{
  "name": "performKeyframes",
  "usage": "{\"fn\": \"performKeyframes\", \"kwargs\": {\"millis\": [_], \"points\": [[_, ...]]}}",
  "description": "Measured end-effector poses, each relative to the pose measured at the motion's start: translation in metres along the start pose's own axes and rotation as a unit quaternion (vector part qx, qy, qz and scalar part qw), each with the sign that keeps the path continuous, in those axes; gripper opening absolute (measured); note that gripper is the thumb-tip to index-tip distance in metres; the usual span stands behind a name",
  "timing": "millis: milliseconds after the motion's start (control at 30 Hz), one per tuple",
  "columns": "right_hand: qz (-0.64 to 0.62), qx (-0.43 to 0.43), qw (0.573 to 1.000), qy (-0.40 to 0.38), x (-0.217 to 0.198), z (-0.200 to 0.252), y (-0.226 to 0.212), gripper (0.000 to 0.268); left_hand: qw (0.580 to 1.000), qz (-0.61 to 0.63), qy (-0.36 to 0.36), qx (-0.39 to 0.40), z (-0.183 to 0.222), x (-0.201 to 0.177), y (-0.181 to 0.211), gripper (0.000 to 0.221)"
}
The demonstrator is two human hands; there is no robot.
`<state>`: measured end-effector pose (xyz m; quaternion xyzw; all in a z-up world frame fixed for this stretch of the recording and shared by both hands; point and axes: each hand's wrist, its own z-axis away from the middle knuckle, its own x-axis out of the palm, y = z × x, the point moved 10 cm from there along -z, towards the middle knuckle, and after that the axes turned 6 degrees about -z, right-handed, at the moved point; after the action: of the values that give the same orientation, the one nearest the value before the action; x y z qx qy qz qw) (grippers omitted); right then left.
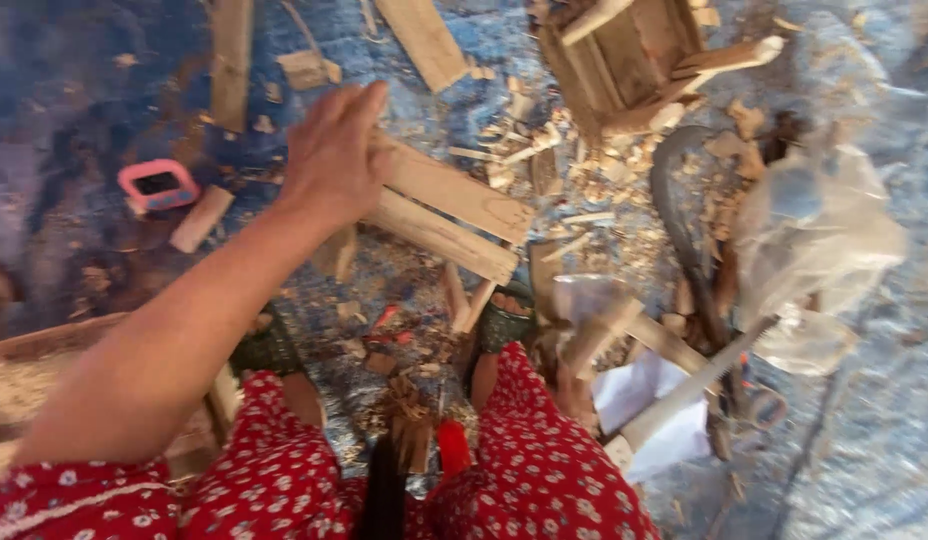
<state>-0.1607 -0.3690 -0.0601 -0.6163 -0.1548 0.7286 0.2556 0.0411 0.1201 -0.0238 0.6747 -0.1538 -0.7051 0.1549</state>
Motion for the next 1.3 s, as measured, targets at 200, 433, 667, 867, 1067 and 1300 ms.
{"fn": "performKeyframes", "kwargs": {"millis": [200, 433, 667, 867, 1067, 1300], "points": [[-0.14, 0.126, 0.961, -0.203, 0.048, -0.088, -0.111, 0.063, 0.938, 0.239, -0.219, -0.125, 0.051, 0.042, -0.033, 0.059], [-0.459, 0.154, 0.835, -0.263, 0.147, -0.126, -0.159, 0.082, 0.876, 0.371, -0.29, -0.108, 0.063, 0.04, -0.012, 0.066], [-0.348, 0.055, 0.888, -0.296, 0.121, -0.157, -0.228, 0.079, 0.873, 0.362, -0.264, -0.191, 0.109, 0.021, -0.015, 0.071], [-0.297, 0.0, 0.892, -0.342, 0.128, -0.151, -0.22, 0.086, 0.826, 0.462, -0.203, -0.249, 0.126, 0.054, -0.037, 0.071], [-0.201, 0.033, 0.946, -0.25, 0.08, -0.12, -0.136, 0.077, 0.75, 0.576, -0.155, -0.287, 0.122, 0.063, -0.036, 0.068], [0.055, 0.057, 0.981, -0.177, 0.071, -0.014, 0.016, 0.06, 0.703, 0.613, -0.173, -0.316, 0.135, 0.094, -0.049, 0.082]]}}
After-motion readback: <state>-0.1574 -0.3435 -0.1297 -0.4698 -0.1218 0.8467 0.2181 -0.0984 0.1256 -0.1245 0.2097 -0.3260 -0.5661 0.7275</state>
